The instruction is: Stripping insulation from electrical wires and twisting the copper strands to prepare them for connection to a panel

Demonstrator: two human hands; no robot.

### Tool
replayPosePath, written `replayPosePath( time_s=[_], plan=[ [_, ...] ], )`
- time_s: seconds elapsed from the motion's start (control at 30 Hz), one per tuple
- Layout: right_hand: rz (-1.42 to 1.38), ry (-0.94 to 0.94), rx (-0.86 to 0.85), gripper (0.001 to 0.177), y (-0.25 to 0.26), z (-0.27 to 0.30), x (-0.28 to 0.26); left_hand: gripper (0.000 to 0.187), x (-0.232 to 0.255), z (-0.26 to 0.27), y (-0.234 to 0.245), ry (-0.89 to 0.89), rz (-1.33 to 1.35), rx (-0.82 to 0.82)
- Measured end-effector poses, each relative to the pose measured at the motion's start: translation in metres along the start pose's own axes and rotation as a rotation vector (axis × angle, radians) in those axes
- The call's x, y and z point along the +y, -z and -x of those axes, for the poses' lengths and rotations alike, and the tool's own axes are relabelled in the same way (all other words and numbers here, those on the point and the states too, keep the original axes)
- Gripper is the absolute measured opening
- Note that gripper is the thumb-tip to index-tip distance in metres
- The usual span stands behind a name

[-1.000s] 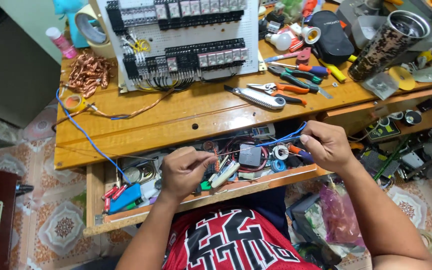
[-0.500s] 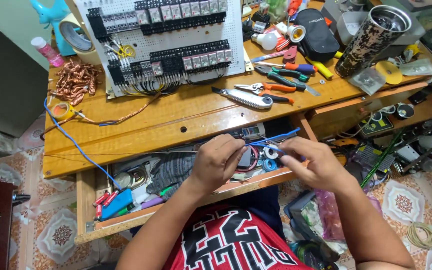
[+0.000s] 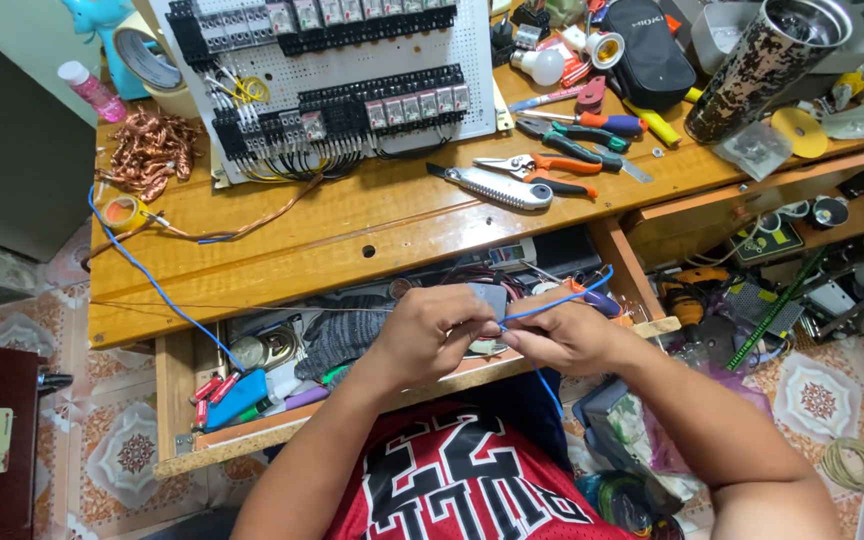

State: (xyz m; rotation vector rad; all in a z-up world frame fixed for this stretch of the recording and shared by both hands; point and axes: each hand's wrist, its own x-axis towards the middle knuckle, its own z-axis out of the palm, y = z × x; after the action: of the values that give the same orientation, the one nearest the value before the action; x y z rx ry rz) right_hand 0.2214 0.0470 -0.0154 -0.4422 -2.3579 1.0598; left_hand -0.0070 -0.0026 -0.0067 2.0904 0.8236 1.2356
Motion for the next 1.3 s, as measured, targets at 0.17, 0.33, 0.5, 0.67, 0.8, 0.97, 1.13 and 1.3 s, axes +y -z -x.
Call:
replayPosePath(
  time_s=[0.17,0.33,0.5,0.67,0.8,0.97,1.13,1.3],
  plan=[
    [-0.200,-0.021,-0.067,0.033,-0.001,0.018,0.008,0.008,0.002,0.008,-0.003,0.046,0.046,-0.050],
    [-0.258,-0.051,-0.056,0.034,-0.005,0.029,0.005,0.008,0.001,0.015,-0.003,0.058,0.048,-0.069],
    [-0.235,-0.064,-0.017,0.024,-0.009,0.032,0.005,0.006,0.001,0.015,-0.004,0.046,0.033,-0.069],
    [-0.360,-0.121,0.173,0.037,-0.002,0.042,0.011,0.007,0.009,0.007,-0.001,0.018,0.017,-0.007],
    [-0.527,0.002,0.343,0.048,-0.007,0.052,0.015,0.010,0.012,0.005,-0.003,-0.029,-0.137,0.038],
    [-0.750,0.237,0.653,0.025,0.005,0.046,-0.015,0.016,0.031,0.005,0.012,-0.053,-0.049,0.105],
    [-0.640,0.237,0.749,0.017,0.043,0.055,-0.033,0.018,0.018,0.018,0.035,0.049,-0.221,0.067],
    [-0.664,0.038,0.947,0.030,0.055,0.057,-0.006,0.022,0.020,0.015,0.062,0.200,-0.246,0.020]
  ],
)
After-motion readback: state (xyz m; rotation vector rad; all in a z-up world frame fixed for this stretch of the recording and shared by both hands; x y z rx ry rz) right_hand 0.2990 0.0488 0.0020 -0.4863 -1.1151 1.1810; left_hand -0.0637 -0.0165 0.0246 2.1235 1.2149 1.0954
